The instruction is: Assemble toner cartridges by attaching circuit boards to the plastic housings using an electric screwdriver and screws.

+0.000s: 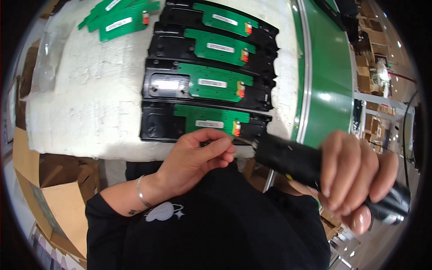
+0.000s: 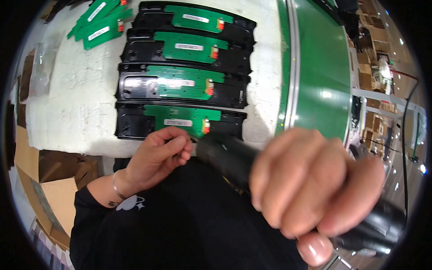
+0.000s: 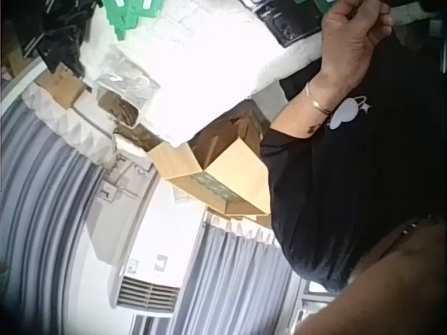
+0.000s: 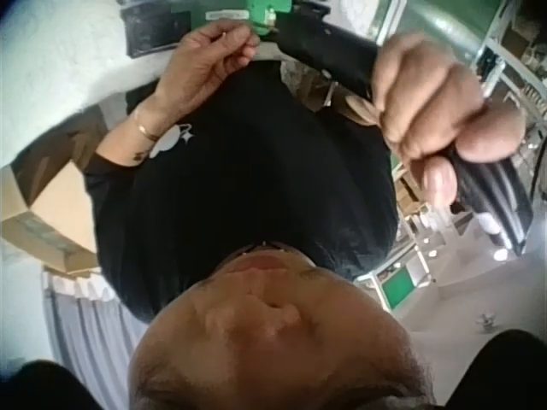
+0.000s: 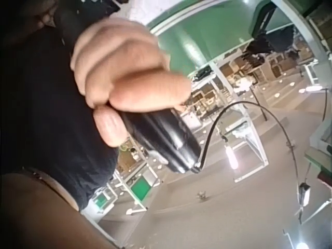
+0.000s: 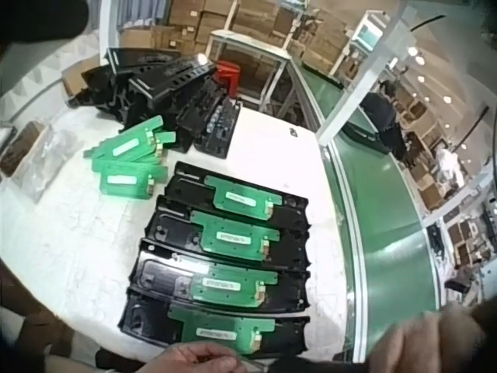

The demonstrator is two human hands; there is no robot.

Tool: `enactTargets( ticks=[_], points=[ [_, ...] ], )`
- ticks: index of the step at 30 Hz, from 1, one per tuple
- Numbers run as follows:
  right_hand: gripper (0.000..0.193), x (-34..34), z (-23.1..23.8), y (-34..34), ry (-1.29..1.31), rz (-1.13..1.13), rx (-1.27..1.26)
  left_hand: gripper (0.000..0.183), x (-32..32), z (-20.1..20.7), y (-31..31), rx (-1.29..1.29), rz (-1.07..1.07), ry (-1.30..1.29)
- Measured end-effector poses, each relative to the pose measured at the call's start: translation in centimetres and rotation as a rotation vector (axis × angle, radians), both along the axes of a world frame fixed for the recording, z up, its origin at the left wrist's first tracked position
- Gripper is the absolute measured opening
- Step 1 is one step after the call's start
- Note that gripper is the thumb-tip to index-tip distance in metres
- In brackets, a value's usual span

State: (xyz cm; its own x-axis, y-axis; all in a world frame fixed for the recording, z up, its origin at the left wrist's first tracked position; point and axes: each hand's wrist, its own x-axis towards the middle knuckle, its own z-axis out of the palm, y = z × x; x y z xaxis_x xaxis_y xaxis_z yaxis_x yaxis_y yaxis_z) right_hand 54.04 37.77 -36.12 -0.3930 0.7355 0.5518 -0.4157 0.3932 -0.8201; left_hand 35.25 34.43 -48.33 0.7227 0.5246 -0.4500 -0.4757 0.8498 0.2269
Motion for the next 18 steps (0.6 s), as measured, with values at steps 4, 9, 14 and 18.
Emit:
enactTargets(
  ticks=[4, 9, 14, 18],
  points=[
    [0.032, -0.1, -0.3, -1.5, 0.182, -0.008, 0.082, 0.017, 0.8, 0.0, 0.0, -0.056, 0.039, -0.111],
    [0.018, -1.3, 0.8, -2.6, -0.087, 0.015, -0.05, 0.018, 0.6, -0.4, -0.6, -0.014, 0.09, -0.168],
    [0.019, -1.5, 0.7, -2.7, -0.154, 0.03, -0.037, 0.022, 0.6, -0.7, -0.9, -0.006, 0.066, -0.137],
    [0.029, -2.0, -2.3, -3.7, 0.17, -0.417, -0.023, 0.038, 1.0, -0.4, -1.0, -0.06, -0.045, -0.263]
  ],
)
